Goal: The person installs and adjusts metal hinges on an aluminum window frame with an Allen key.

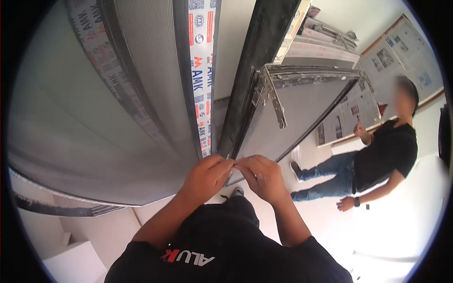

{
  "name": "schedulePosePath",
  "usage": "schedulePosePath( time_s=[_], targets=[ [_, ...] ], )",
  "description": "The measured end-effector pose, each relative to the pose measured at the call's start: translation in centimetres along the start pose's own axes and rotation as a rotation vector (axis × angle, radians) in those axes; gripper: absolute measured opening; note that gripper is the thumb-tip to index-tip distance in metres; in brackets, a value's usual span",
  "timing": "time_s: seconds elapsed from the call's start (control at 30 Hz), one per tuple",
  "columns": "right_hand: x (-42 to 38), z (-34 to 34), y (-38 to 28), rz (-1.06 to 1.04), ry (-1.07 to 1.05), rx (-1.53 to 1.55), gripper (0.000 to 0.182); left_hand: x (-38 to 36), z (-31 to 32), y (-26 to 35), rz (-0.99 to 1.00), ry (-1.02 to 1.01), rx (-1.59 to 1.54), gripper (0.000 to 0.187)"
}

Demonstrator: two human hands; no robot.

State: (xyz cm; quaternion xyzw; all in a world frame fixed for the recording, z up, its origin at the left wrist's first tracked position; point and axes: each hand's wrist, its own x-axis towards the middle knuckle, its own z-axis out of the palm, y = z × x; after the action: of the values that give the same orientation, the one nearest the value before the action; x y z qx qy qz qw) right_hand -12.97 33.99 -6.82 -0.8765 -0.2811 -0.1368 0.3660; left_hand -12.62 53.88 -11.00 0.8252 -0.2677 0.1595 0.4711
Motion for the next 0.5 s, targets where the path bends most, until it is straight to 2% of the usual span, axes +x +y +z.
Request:
schedulePosePath(
  time_s=[0.1, 0.17, 0.23, 0.3, 0.33, 0.4, 0.43, 0.5],
  targets=[
    [0.0, 0.4, -1.0, 0.071, 0.072, -0.033, 0.015, 1.0, -0.5, -0.8, 0.012, -0.054, -0.117, 0.014],
    [-0.6, 0.4, -1.1, 0.167, -0.004, 0.004, 0.019, 1.0, -1.0, -1.1, 0.001, -0.095, -0.153, 0.013],
    [-0.3, -1.1, -0.7, 0.136, 0.054, -0.056, 0.021, 0.5, -1.0, -1.5, -0.03, -0.125, -0.191, 0.012],
    [-0.2, -3.3, 0.4, 0.155, 0.167, -0.153, 0.027, -0.2, -0.6, -2.2, -0.322, -0.052, -0.382, 0.008],
    [0.3, -4.6, 0.8, 0.189, 0.223, -0.202, 0.026, -0.3, -0.5, -2.2, -0.329, -0.047, -0.391, 0.008],
    [2.0, -7.4, 2.1, 0.134, 0.274, -0.278, 0.024, 0.5, -0.7, -2.3, -0.581, 0.084, -0.783, 0.008],
    [3.1, -8.6, 2.7, 0.118, 0.281, -0.289, 0.022, 1.1, -0.8, -2.4, -0.587, 0.09, -0.784, 0.008],
    [5.5, -10.0, 3.8, 0.1, 0.283, -0.3, 0.021, 3.1, -0.6, -2.5, -0.451, 0.223, -0.9, 0.012]
  ],
)
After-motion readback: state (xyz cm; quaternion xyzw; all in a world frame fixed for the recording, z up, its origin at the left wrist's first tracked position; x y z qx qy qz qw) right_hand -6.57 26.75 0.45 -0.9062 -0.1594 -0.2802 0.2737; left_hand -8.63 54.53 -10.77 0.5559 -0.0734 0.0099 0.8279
